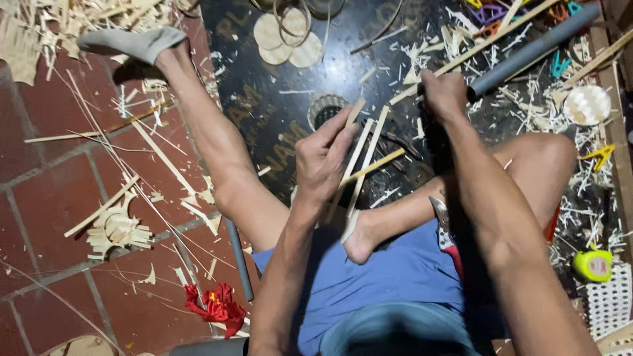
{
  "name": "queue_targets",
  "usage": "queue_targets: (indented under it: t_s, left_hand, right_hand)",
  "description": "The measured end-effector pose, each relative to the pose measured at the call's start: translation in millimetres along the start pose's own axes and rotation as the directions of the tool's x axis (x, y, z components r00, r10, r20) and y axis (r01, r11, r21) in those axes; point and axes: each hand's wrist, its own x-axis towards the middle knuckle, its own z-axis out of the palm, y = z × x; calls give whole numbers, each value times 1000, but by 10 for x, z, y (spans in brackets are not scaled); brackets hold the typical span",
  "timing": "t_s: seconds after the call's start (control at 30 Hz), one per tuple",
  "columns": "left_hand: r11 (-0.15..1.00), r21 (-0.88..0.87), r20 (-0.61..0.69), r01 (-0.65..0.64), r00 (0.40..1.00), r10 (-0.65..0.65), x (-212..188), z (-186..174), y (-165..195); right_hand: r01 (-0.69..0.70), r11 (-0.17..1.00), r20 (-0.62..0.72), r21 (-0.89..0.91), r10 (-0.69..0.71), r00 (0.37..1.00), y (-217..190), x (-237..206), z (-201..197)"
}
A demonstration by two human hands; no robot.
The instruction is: The person sits on the floor assembling bamboo lantern bodies. They fit a bamboo ring onto a woven bamboo cylinder, cut thin bamboo strips with pliers, bend a strip around a gray PVC pipe form, and trim bamboo pieces with a knife.
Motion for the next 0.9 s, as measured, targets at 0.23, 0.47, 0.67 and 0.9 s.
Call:
queue_targets:
  t_s: [0.23,0.47,0.67,0.9]
  left_hand:
    - [825,-537,26,174,982,-189,195,-161,-102]
    - [534,-768,212,354,927,-310,660,464,-598]
    - [467,-826,253,315,948,-191,680,1523,-815]
    - [656,-747,62,106,994,-90,643,1824,-613]
  right_hand:
    - [-153,969,58,195,145,988,-27,45,70]
    - [-164,763,227,625,23,974,28,-1342,-311]
    - [68,916,451,396,-259,854,-15,-1588,-504]
    - [317,908,515,275,-418,748,-33,-1013,-939]
